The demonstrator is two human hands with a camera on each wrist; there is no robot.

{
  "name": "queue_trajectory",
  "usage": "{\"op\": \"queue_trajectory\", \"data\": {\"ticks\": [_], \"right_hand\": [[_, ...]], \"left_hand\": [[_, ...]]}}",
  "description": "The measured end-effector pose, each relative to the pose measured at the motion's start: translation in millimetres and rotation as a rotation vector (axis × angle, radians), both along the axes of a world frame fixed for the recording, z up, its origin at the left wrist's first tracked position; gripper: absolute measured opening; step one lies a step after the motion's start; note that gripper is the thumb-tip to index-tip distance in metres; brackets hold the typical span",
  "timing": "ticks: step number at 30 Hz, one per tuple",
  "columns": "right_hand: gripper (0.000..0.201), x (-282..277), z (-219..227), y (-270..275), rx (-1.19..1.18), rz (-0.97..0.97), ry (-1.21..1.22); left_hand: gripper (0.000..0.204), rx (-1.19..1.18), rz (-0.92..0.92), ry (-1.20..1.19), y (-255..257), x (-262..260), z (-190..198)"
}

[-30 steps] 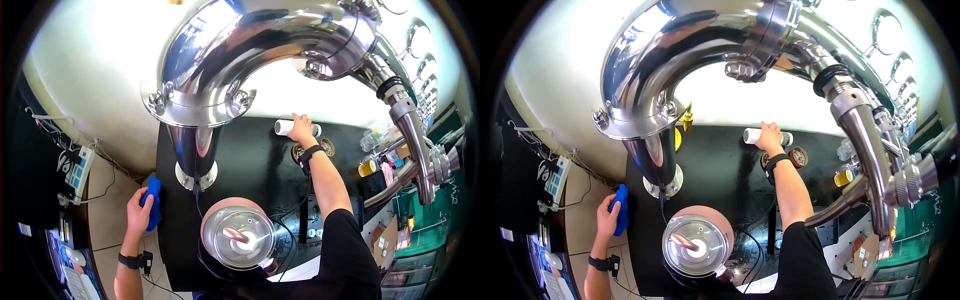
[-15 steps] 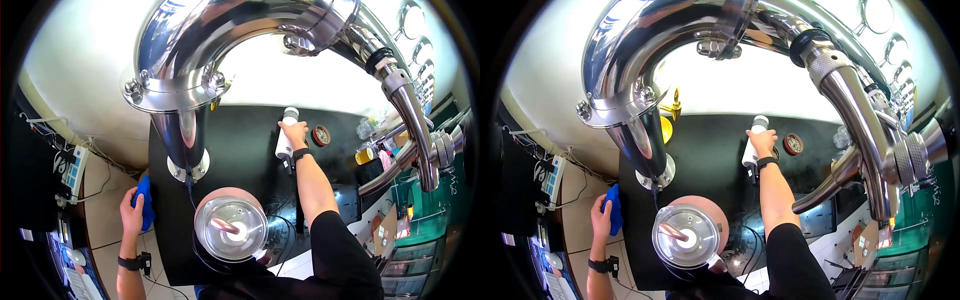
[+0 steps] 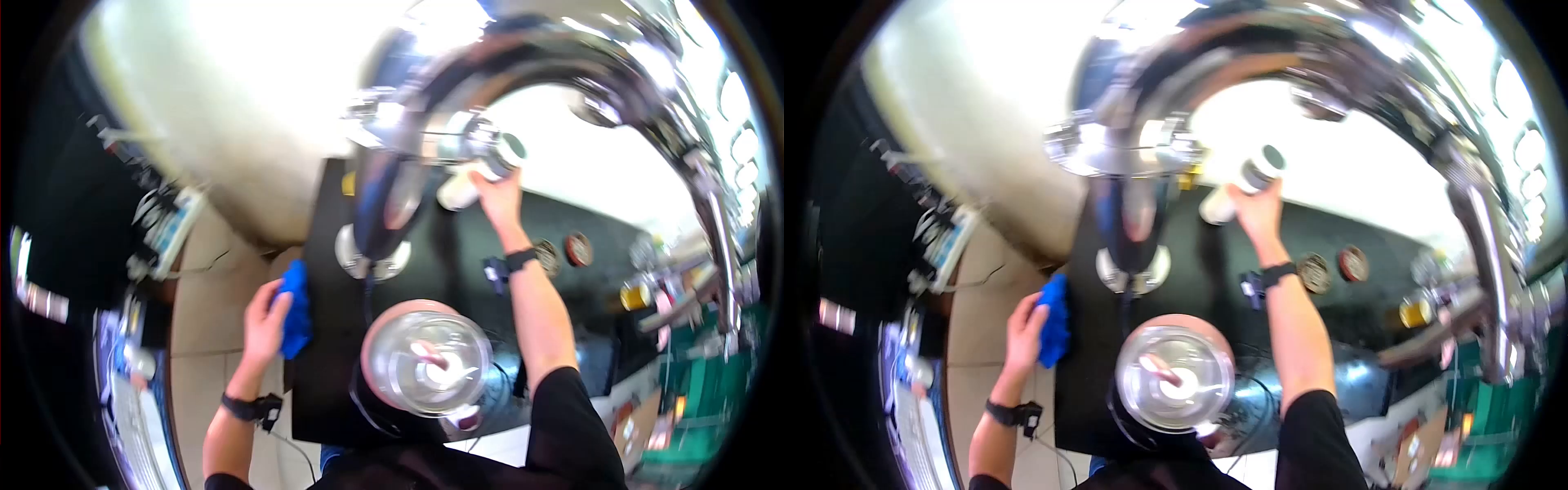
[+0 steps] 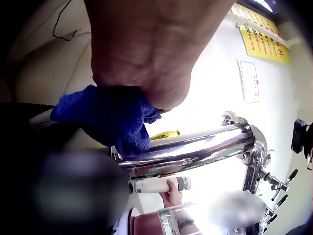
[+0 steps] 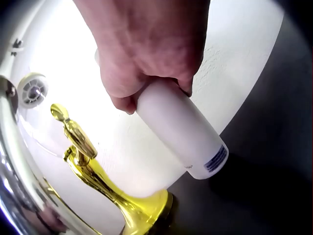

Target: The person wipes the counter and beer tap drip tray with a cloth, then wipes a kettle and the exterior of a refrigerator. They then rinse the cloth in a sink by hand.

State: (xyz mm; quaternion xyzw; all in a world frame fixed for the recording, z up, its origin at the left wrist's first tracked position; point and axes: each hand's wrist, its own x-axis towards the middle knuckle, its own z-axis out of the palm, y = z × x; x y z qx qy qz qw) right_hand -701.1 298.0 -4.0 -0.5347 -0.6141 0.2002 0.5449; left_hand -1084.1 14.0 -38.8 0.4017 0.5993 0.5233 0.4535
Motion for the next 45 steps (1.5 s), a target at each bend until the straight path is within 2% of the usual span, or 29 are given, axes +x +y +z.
{"op": "queue_trajectory", "data": {"ticks": [1,2,3,6,7,10,11,13,14,15,16,19,23,25,27,29,31,33,35,37,42,45], "right_hand": [[0.068,-1.8,0.0,0.4,-0.024,0.034,-0.050],[0.068,-13.4,14.9,-7.9,-0.009,0.081,-0.082],[0.066,-12.5,10.7,-2.3,-0.034,0.205,-0.019],[0.059,-19.5,-4.7,6.9,-0.013,0.185,-0.076],[0.058,-15.0,-7.9,9.0,-0.043,0.129,-0.131],[0.060,-8.7,-19.3,24.0,-0.011,0.155,-0.025],[0.062,-6.1,-18.3,24.2,-0.038,0.136,-0.056],[0.071,8.0,-30.5,38.0,-0.087,0.167,-0.076],[0.079,9.9,-31.5,35.0,-0.107,0.187,-0.080],[0.087,14.3,-36.5,31.8,-0.100,0.283,0.018],[0.090,15.1,-34.8,23.0,-0.155,0.213,0.002],[0.094,43.2,-19.3,-19.5,-0.245,0.099,-0.020],[0.080,81.1,-3.7,-86.9,-0.267,0.023,0.017],[0.073,87.8,20.6,-141.8,-0.301,-0.012,0.001],[0.066,105.4,22.8,-172.8,-0.306,-0.032,0.007],[0.064,124.8,23.3,-205.9,-0.315,-0.029,0.122],[0.053,135.2,23.8,-240.5,-0.241,0.018,0.072],[0.053,126.3,46.6,-280.7,-0.257,0.070,0.109],[0.052,141.0,55.7,-314.9,-0.271,0.134,0.190],[0.050,159.9,62.2,-351.4,-0.274,0.184,0.194],[0.049,217.1,59.3,-429.5,-0.313,0.255,0.217],[0.043,243.7,56.7,-467.5,-0.355,0.283,0.199]], "left_hand": [[0.035,-0.011,0.001,0.037,-2.8,5.6,5.3],[0.039,-0.015,0.006,0.191,-6.8,7.9,3.5],[0.042,-0.011,-0.019,0.115,-12.2,11.9,4.8],[0.044,0.101,-0.027,0.269,-28.2,24.1,4.9],[0.044,0.146,-0.070,0.330,-33.3,29.7,11.0],[0.048,0.357,-0.315,0.663,-43.2,39.6,-7.1],[0.050,0.334,-0.417,0.708,-45.6,42.8,-22.2],[0.051,0.431,-0.465,1.090,-47.0,49.0,-25.3],[0.052,0.401,-0.447,1.143,-45.8,52.2,-29.0],[0.052,0.394,-0.414,1.154,-41.4,51.8,-35.4],[0.052,0.377,-0.374,1.149,-33.1,49.6,-41.4],[0.052,0.352,-0.252,1.139,-14.9,51.1,-43.9],[0.051,0.343,-0.213,1.097,-32.2,53.9,-49.0],[0.053,0.342,-0.234,1.077,-62.8,51.8,-39.3],[0.055,0.338,-0.202,1.091,-100.1,55.0,-40.4],[0.056,0.309,-0.188,1.106,-136.8,52.8,-34.8],[0.057,0.335,-0.152,1.117,-165.3,64.1,-38.2],[0.056,0.260,-0.092,1.157,-180.4,81.6,-28.2],[0.053,0.266,0.005,1.214,-195.9,103.3,-39.4],[0.050,0.223,0.023,1.249,-211.3,131.2,-38.7],[0.046,0.225,0.082,1.304,-232.4,210.6,-51.1],[0.045,0.333,0.050,1.287,-240.5,254.3,-58.2]]}}
